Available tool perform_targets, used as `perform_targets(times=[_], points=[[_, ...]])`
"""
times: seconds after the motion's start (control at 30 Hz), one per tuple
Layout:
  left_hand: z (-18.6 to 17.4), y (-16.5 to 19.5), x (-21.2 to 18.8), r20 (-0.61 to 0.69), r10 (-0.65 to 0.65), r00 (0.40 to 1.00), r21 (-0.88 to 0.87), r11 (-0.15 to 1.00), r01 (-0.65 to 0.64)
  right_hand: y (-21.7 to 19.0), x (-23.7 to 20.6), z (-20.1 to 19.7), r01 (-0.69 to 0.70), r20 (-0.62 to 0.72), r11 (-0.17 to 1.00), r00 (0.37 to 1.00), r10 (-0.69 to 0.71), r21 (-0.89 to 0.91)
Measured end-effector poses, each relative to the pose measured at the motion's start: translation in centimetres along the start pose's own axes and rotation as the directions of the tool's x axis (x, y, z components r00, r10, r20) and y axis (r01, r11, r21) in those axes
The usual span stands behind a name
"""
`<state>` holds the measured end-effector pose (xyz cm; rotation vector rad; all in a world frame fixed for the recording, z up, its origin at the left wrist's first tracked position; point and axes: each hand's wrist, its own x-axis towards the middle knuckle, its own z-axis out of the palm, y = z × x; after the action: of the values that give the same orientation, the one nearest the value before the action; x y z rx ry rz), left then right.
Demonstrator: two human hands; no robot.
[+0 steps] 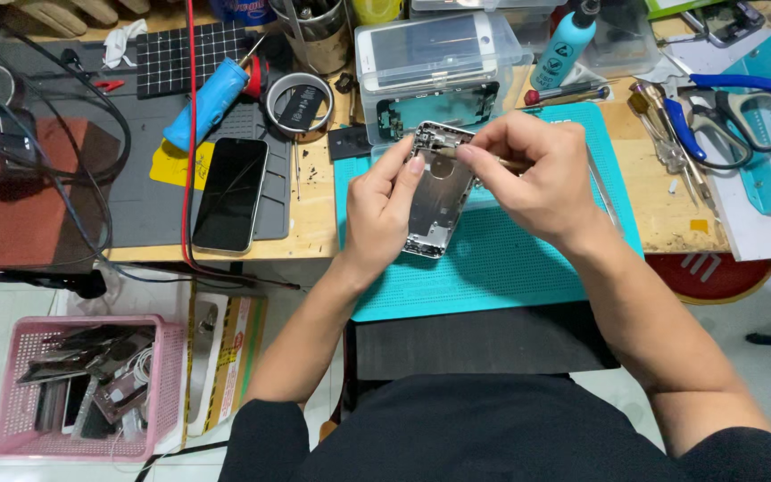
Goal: The person disassembles a smartphone at a repair bench. They hold the phone frame in one hand and use a screwdriver to remove small screws, placing the screws and removed components on the mat, then work on the screen assembly with a pry tool and tweezers.
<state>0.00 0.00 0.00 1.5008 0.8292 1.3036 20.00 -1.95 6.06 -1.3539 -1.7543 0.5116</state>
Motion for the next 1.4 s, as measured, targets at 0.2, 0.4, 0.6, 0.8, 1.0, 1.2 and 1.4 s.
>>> perform_targets(times=[0.2, 0.4, 0.6, 0.8, 1.0, 1.2, 1.4], points=[[0.01, 0.01, -0.18, -0.026, 0.049, 0.998, 0.060, 0.997, -0.047, -0.48, -0.01, -0.24, 0.145, 0.040, 0.982, 0.988, -0.151, 0.123], [0.13, 0.07, -0.19, -0.029, -0.014, 0.999, 0.019, 1.000, 0.015, -0.68, 0.29, 0.20, -0.114, 0.044, 0.989, 0.993, 0.110, 0.098], [0.06, 0.20, -0.09, -0.047, 0.047, 0.998, 0.065, 0.997, -0.044, -0.69, 0.29, 0.03, -0.011, 0.078, 0.965, 0.997, -0.010, 0.263], [0.12, 0.40, -0.12, -0.039, 0.039, 0.998, 0.032, 0.999, -0.038, -0.80, 0.27, -0.13, -0.029, 0.103, 0.929, 0.995, -0.010, 0.368], [0.35, 0.16, -0.09, -0.032, 0.046, 0.998, -0.006, 0.999, -0.046, -0.74, 0.40, -0.28, -0.085, 0.099, 0.960, 0.993, 0.061, 0.268], [0.28, 0.21, 0.00, -0.046, -0.004, 0.999, 0.011, 1.000, 0.005, -0.89, 0.39, -0.11, -0.220, 0.120, 0.932, 0.974, 0.193, 0.287], [0.23, 0.11, 0.28, -0.054, 0.023, 0.998, 0.054, 0.998, -0.020, -0.88, 0.42, -0.18, -0.025, 0.099, 0.951, 0.995, -0.006, 0.307]])
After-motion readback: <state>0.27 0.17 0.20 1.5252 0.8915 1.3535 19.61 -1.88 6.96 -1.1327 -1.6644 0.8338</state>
